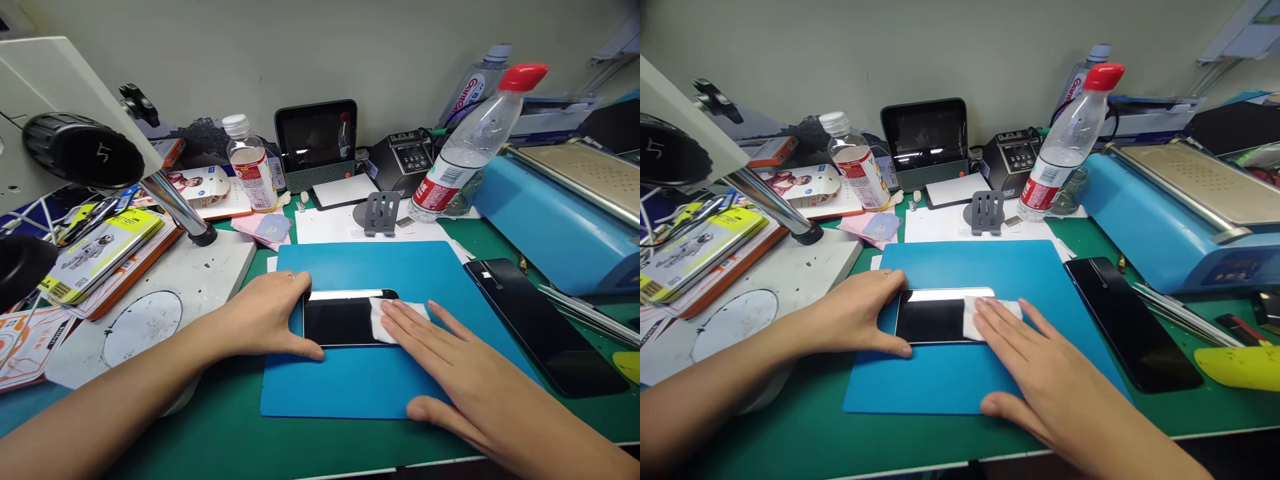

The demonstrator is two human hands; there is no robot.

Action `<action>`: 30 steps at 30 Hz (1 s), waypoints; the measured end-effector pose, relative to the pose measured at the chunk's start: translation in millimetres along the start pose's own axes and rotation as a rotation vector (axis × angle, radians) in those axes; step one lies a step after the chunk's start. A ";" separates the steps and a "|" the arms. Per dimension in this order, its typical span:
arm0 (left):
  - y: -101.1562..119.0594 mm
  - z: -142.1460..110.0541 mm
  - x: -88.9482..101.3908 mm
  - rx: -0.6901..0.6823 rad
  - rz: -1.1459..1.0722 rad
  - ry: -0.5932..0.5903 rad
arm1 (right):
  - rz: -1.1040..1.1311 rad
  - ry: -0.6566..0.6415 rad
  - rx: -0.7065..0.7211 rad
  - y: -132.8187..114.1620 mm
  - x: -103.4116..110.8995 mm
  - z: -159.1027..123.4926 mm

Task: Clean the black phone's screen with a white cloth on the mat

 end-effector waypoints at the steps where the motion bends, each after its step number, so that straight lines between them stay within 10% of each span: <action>1: 0.5 -0.1 0.5 -0.002 0.004 0.000 | -0.013 0.017 -0.018 -1.0 1.2 -7.9; 16: 4.8 -4.7 2.3 -0.093 0.070 0.074 | 0.284 -0.026 -0.150 -77.8 -4.9 67.5; 24: 6.4 -5.6 4.0 -0.064 0.062 0.041 | 0.145 -0.067 -0.403 -13.6 -3.4 40.3; 30: 3.4 -7.5 3.9 -0.084 0.038 0.053 | 0.093 -0.010 -0.378 -43.2 4.7 32.1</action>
Point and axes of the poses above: each hand's wrist, its own z-axis towards the middle knuckle, its own x-axis out of the back of the hand, y = z × x, the point moved 9 cm from there along z, towards the middle knuckle, and after that the axes turned 5 degrees about -z, right-handed, at the moved point
